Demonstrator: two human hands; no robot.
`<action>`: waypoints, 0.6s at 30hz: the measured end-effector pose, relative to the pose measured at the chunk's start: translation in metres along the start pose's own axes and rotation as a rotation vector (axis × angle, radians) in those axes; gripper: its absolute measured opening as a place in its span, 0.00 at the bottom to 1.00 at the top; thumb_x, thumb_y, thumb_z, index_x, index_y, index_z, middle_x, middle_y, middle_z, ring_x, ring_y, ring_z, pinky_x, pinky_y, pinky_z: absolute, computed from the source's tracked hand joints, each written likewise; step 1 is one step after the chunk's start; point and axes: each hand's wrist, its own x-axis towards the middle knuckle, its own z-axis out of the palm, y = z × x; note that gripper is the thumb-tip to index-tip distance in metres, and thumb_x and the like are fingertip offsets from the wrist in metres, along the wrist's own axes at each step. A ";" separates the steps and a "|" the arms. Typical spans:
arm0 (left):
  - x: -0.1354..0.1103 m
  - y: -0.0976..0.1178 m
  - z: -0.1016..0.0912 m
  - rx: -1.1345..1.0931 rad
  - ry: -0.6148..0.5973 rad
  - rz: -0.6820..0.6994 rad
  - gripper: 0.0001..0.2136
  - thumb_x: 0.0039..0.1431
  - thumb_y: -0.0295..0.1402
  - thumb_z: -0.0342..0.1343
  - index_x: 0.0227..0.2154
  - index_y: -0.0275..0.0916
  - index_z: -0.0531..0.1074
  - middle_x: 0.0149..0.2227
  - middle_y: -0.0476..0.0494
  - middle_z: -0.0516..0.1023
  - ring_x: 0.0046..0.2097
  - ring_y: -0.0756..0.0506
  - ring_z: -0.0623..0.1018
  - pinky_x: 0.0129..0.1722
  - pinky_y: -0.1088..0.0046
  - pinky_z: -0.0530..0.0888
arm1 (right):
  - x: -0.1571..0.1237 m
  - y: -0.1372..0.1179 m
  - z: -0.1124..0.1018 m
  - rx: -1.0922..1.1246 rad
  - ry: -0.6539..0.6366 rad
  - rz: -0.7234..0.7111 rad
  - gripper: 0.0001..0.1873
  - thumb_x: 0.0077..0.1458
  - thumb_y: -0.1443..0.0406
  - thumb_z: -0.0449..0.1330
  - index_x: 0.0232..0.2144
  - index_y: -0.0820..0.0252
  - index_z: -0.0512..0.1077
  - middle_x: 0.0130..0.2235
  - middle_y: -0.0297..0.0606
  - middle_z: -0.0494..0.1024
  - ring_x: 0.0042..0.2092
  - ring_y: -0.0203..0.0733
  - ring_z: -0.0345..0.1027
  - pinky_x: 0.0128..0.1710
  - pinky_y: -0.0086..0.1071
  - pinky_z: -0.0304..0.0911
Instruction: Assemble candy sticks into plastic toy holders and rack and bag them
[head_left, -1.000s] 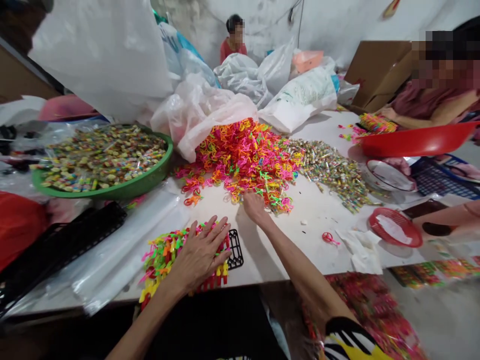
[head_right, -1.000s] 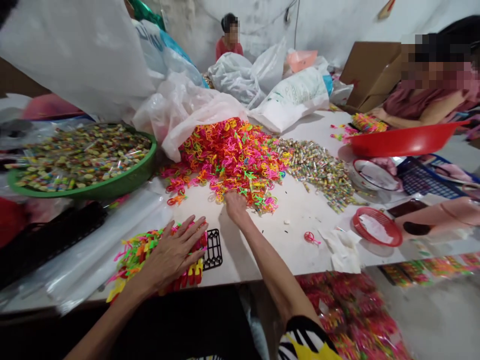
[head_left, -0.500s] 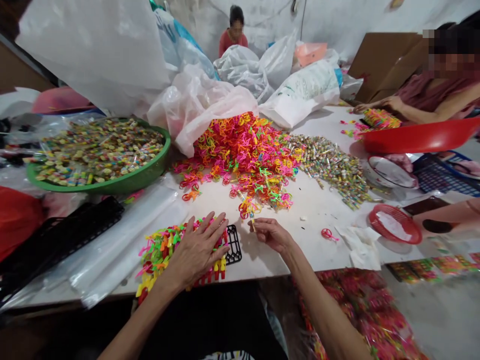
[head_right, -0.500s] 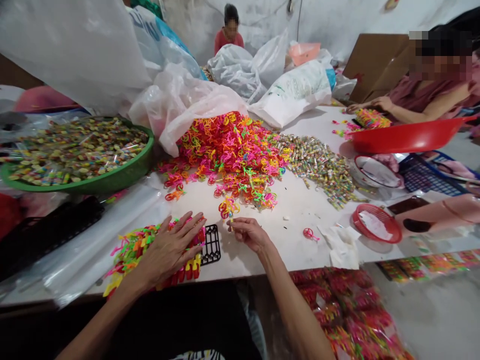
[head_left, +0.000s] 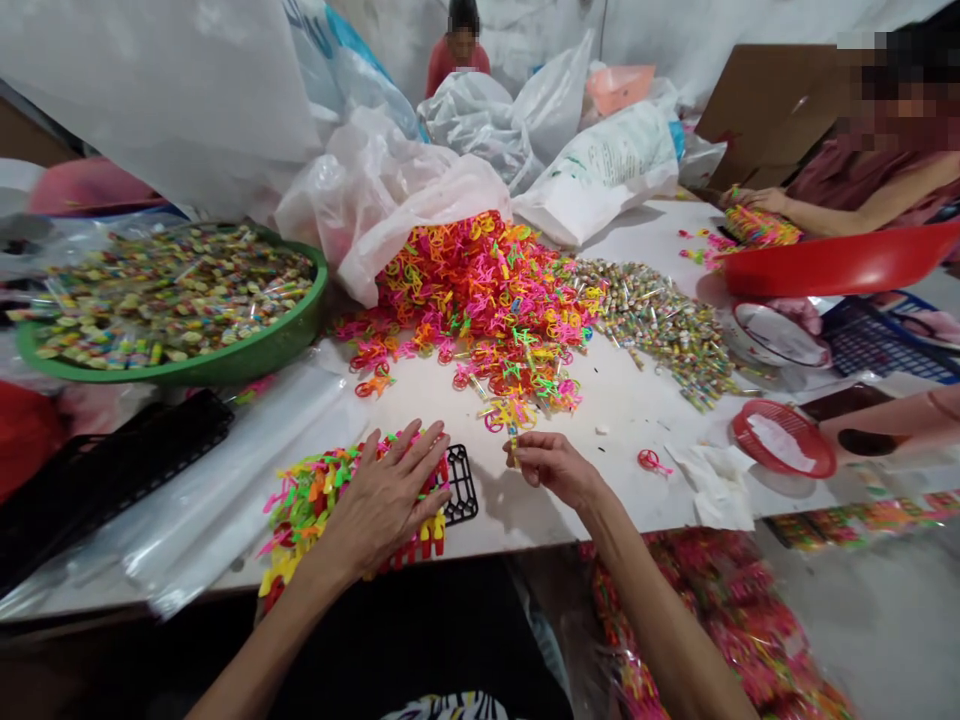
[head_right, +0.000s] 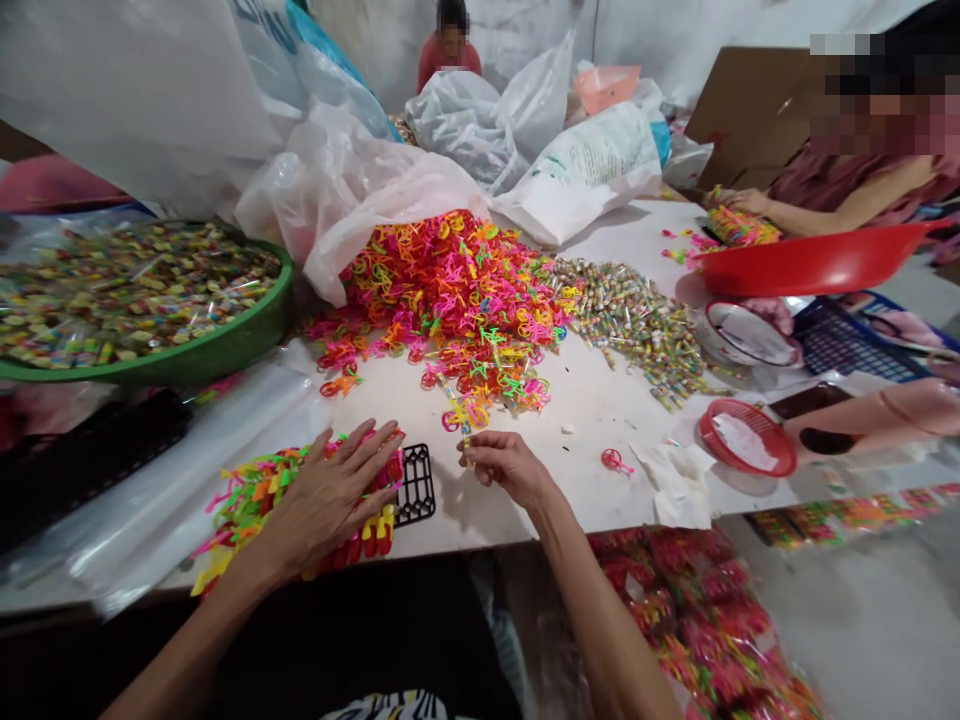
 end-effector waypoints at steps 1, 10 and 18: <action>0.000 0.000 0.000 0.000 -0.003 0.001 0.24 0.59 0.44 0.40 0.58 0.45 0.54 0.60 0.44 0.57 0.60 0.38 0.57 0.56 0.49 0.53 | -0.001 0.003 0.002 -0.006 -0.024 0.000 0.13 0.38 0.63 0.66 0.28 0.65 0.74 0.25 0.35 0.74 0.18 0.25 0.56 0.19 0.24 0.50; 0.000 0.002 -0.003 -0.001 -0.039 -0.013 0.25 0.60 0.44 0.39 0.58 0.43 0.53 0.61 0.45 0.54 0.61 0.37 0.56 0.55 0.48 0.53 | -0.002 0.045 0.037 -0.066 0.124 -0.041 0.14 0.30 0.66 0.68 0.25 0.62 0.71 0.21 0.27 0.69 0.21 0.29 0.58 0.22 0.24 0.53; 0.000 0.000 -0.001 0.013 -0.069 -0.006 0.24 0.60 0.44 0.38 0.58 0.42 0.53 0.62 0.45 0.52 0.61 0.37 0.54 0.56 0.48 0.52 | -0.001 0.071 0.066 -0.310 0.148 -0.126 0.06 0.37 0.67 0.61 0.20 0.60 0.65 0.19 0.27 0.65 0.21 0.32 0.56 0.21 0.26 0.53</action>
